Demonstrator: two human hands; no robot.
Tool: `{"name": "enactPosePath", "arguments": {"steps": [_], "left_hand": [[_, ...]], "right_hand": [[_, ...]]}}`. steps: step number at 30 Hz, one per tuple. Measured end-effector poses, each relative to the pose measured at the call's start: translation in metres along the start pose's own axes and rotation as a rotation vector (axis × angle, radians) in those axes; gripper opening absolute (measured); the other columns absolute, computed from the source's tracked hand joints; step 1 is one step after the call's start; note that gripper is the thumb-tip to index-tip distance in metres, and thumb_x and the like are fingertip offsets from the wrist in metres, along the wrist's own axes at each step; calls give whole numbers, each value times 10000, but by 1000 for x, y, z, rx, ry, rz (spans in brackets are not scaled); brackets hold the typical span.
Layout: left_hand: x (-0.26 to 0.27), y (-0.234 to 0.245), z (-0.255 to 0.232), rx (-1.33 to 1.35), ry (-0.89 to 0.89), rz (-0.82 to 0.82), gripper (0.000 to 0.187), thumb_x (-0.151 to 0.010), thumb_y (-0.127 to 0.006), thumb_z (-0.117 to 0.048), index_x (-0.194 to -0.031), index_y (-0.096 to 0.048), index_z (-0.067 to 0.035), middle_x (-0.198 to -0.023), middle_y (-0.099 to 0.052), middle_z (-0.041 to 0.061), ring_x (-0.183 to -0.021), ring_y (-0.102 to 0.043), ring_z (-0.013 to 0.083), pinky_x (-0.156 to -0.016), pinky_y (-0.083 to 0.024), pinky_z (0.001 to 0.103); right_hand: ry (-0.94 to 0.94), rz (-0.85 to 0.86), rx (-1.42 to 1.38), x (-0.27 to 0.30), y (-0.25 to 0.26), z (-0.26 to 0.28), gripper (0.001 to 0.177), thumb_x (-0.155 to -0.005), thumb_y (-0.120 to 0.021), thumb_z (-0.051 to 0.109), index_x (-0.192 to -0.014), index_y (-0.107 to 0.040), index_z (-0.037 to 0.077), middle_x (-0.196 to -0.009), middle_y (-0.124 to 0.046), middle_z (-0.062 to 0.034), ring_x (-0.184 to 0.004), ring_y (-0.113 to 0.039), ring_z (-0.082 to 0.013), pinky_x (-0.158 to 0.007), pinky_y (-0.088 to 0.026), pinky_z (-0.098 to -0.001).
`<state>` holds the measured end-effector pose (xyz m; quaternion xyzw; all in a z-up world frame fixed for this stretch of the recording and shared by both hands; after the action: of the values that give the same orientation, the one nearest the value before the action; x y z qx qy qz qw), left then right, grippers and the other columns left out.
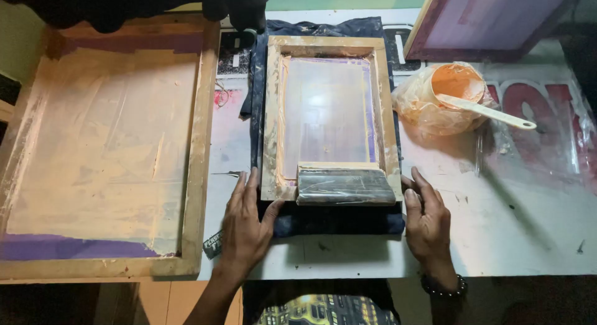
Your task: The person uses a squeegee to pull orange ink across a screen printing frame placed over a dark garment. They repeatedly scrape the ink across the mesh to ensure even coverage. Later, they use a plastic spatula to scoop more orange ink from a container and apply it to the screen before resuming the squeegee motion.
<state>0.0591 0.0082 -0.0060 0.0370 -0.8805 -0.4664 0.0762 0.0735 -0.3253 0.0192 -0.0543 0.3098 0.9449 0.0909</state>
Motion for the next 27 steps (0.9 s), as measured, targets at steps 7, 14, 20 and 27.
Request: {"name": "enactPosePath", "arguments": {"steps": [7, 14, 20, 27], "left_hand": [[8, -7, -7, 75, -126, -198, 698, -995, -547, -453, -1598, -319, -184, -1621, -381, 212, -1459, -416, 395, -1099, -426, 505], [10, 19, -25, 457, -117, -309, 662, -902, -735, -230, -1488, -449, -115, -1420, -638, 163, -1278, -635, 320, -1027, -531, 398], [8, 16, -12, 964, 122, -398, 556, -766, -858, -85, -1268, -625, -33, -1211, -732, 167, -1184, -689, 201, -995, -560, 260], [-7, -7, 7, 1238, 193, -478, 427, -777, -890, -26, -1146, -679, 15, -992, -715, 103, -730, -716, 119, -607, -618, 229]], "right_hand": [[-137, 51, -73, 10, -7, 18, 589, -961, -447, 205, -1537, -453, 79, -1455, -539, -263, -1365, -553, -340, -1132, -433, -429], [-218, 18, -388, 12, -3, 34, 859, -767, -471, -139, -1582, -335, 94, -1515, -537, -203, -1398, -535, -255, -1133, -425, -336], [-69, -45, -566, 19, -7, 11, 878, -755, -458, -235, -1579, -288, 17, -1608, -402, -241, -1508, -384, -267, -1211, -334, -330], [78, -135, -428, 17, -13, -2, 1060, -659, -551, -303, -1627, -270, 23, -1539, -499, -252, -1386, -500, -346, -1073, -434, -503]]}}
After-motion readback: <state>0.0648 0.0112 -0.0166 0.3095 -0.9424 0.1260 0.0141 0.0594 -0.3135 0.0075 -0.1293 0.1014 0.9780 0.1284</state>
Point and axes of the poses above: each hand's wrist, its own x-axis away from the middle knuckle, its own y-axis out of the back of the hand, z = x × y, the point moved 6 cm from there along -x, towards the middle knuckle
